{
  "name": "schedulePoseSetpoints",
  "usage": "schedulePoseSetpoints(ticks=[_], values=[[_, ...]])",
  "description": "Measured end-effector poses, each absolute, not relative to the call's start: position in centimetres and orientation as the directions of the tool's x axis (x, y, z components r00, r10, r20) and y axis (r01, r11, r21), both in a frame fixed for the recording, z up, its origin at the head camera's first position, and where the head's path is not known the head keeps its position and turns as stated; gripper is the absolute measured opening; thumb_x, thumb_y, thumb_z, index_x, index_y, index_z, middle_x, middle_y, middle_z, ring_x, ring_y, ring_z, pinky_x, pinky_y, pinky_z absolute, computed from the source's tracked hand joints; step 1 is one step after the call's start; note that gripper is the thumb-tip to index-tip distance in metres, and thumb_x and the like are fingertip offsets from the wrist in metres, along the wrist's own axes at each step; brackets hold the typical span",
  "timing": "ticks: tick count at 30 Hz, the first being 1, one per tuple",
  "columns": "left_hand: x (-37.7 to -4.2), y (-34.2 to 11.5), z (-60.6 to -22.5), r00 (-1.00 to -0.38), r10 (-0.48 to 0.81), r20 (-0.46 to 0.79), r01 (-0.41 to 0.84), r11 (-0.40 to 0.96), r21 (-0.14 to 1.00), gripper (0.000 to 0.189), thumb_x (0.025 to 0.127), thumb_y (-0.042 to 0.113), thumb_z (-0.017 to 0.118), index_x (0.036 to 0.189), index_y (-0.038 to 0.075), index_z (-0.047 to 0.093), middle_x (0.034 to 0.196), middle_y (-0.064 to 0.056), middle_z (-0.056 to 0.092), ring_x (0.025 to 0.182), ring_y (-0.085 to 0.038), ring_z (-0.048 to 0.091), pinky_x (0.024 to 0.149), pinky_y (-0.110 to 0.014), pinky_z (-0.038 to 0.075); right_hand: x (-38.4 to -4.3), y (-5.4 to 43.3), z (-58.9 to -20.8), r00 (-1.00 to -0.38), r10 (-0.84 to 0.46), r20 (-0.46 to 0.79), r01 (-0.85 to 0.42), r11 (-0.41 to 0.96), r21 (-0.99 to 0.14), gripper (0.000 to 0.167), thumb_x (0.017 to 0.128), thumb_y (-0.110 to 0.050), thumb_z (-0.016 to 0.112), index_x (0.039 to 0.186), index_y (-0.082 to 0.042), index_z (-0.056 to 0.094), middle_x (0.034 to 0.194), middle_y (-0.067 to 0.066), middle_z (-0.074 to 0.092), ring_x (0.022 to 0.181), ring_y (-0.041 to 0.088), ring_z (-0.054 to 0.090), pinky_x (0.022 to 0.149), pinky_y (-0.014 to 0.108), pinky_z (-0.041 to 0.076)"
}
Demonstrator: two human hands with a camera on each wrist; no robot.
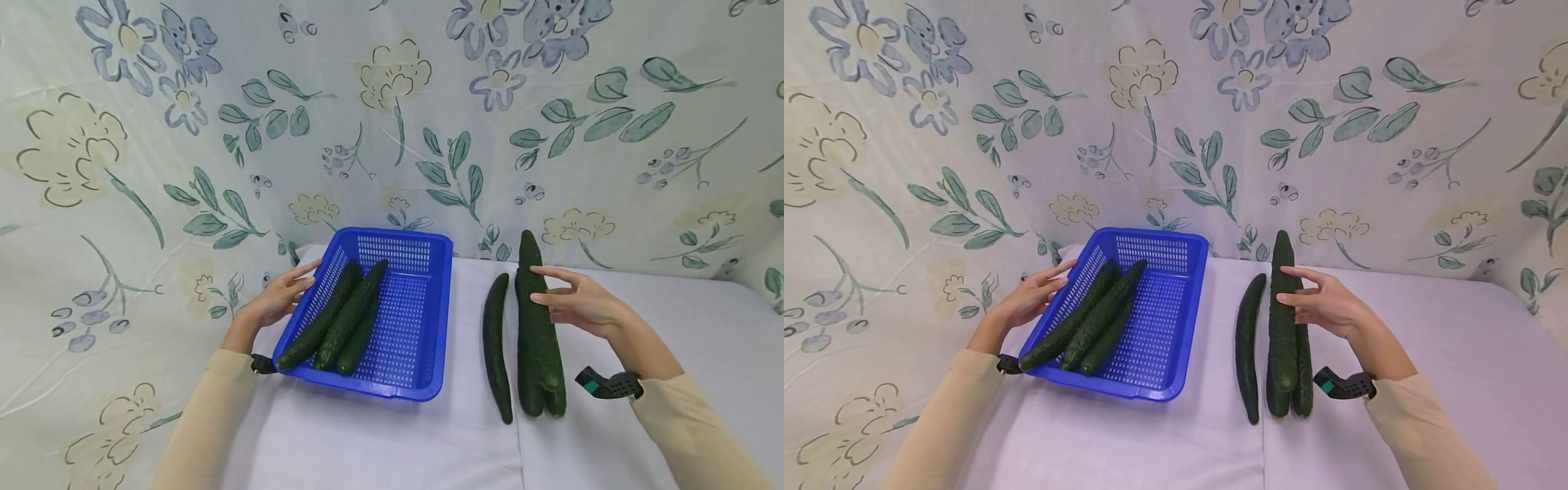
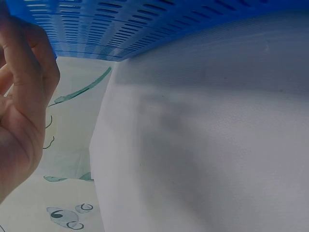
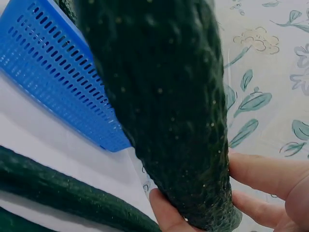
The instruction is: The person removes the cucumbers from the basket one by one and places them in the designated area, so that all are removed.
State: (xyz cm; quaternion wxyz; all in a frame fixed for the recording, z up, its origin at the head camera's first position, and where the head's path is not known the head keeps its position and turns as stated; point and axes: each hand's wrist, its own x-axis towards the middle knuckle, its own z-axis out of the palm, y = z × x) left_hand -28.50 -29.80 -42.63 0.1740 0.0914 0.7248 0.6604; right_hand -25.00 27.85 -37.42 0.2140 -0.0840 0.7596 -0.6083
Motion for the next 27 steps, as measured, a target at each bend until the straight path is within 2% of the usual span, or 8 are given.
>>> schedulePoseSetpoints(ticks=[5, 10, 14, 17, 20, 22, 24, 27], values=[[-28.5, -29.8, -42.6, -0.922, 0.363, -0.131, -0.094, 0.118, 0.989, 0.053, 0.108, 0.025, 0.045, 0.159, 0.024, 0.029, 0.139, -0.022, 0.053, 0.095, -0.022, 0.070, 0.072, -0.035, 0.060, -24.9, 29.0, -38.1, -0.898, -0.377, -0.225, 0.139, 0.241, -0.960, 0.073, 0.101, -0.015, 0.062, 0.160, -0.012, 0.019, 0.154, 0.041, 0.011, 0.132, 0.041, 0.039, 0.095, 0.045, 0.052], [-28.4, -29.8, -42.4, -0.921, 0.369, -0.126, -0.088, 0.117, 0.989, 0.053, 0.109, 0.025, 0.044, 0.159, 0.024, 0.028, 0.142, -0.024, 0.050, 0.097, -0.022, 0.070, 0.072, -0.036, 0.060, -24.7, 30.2, -38.7, -0.901, -0.372, -0.222, 0.135, 0.246, -0.960, 0.071, 0.101, -0.015, 0.062, 0.160, -0.018, 0.024, 0.154, 0.042, 0.008, 0.135, 0.048, 0.033, 0.092, 0.040, 0.053], [-28.4, -29.7, -42.4, -0.922, 0.363, -0.132, -0.096, 0.116, 0.989, 0.053, 0.108, 0.026, 0.045, 0.159, 0.024, 0.029, 0.141, -0.024, 0.051, 0.096, -0.022, 0.070, 0.072, -0.035, 0.060, -24.5, 31.1, -39.1, -0.904, -0.362, -0.227, 0.136, 0.260, -0.956, 0.072, 0.101, -0.016, 0.062, 0.161, -0.017, 0.022, 0.153, 0.044, 0.006, 0.137, 0.054, 0.026, 0.094, 0.044, 0.052], [-28.4, -29.8, -42.5, -0.923, 0.359, -0.136, -0.101, 0.114, 0.988, 0.054, 0.108, 0.026, 0.046, 0.159, 0.024, 0.029, 0.139, -0.023, 0.053, 0.094, -0.021, 0.070, 0.072, -0.035, 0.060, -24.4, 31.7, -39.2, -0.907, -0.352, -0.230, 0.134, 0.278, -0.951, 0.074, 0.100, -0.016, 0.063, 0.161, -0.015, 0.021, 0.152, 0.045, 0.007, 0.132, 0.048, 0.037, 0.094, 0.047, 0.052], [-28.5, -29.8, -42.6, -0.923, 0.360, -0.135, -0.101, 0.110, 0.989, 0.053, 0.108, 0.026, 0.045, 0.159, 0.024, 0.029, 0.138, -0.022, 0.054, 0.094, -0.022, 0.071, 0.072, -0.035, 0.060, -24.4, 32.3, -39.5, -0.909, -0.346, -0.234, 0.138, 0.280, -0.950, 0.074, 0.099, -0.016, 0.064, 0.160, -0.016, 0.022, 0.152, 0.045, 0.006, 0.121, 0.029, 0.051, 0.092, 0.045, 0.053], [-28.5, -29.8, -42.7, -0.923, 0.362, -0.132, -0.099, 0.110, 0.989, 0.053, 0.108, 0.025, 0.045, 0.159, 0.024, 0.029, 0.138, -0.022, 0.054, 0.094, -0.022, 0.071, 0.072, -0.036, 0.060, -24.5, 32.6, -39.8, -0.908, -0.342, -0.241, 0.147, 0.278, -0.949, 0.074, 0.099, -0.015, 0.065, 0.160, -0.018, 0.023, 0.152, 0.045, 0.005, 0.114, 0.019, 0.053, 0.090, 0.044, 0.054], [-28.5, -29.8, -42.7, -0.922, 0.364, -0.131, -0.097, 0.109, 0.989, 0.053, 0.108, 0.025, 0.045, 0.159, 0.024, 0.029, 0.138, -0.022, 0.054, 0.095, -0.023, 0.070, 0.073, -0.037, 0.060, -24.5, 33.0, -40.1, -0.908, -0.337, -0.250, 0.158, 0.277, -0.948, 0.074, 0.098, -0.015, 0.066, 0.160, -0.020, 0.025, 0.152, 0.045, 0.004, 0.113, 0.018, 0.053, 0.089, 0.043, 0.054], [-28.5, -29.7, -42.6, -0.920, 0.369, -0.133, -0.099, 0.108, 0.989, 0.053, 0.108, 0.024, 0.045, 0.159, 0.025, 0.029, 0.138, -0.022, 0.054, 0.097, -0.024, 0.070, 0.074, -0.038, 0.060, -24.6, 33.7, -40.7, -0.909, -0.330, -0.256, 0.163, 0.285, -0.945, 0.074, 0.098, -0.014, 0.066, 0.160, -0.021, 0.025, 0.152, 0.046, 0.003, 0.119, 0.027, 0.049, 0.089, 0.044, 0.054]])
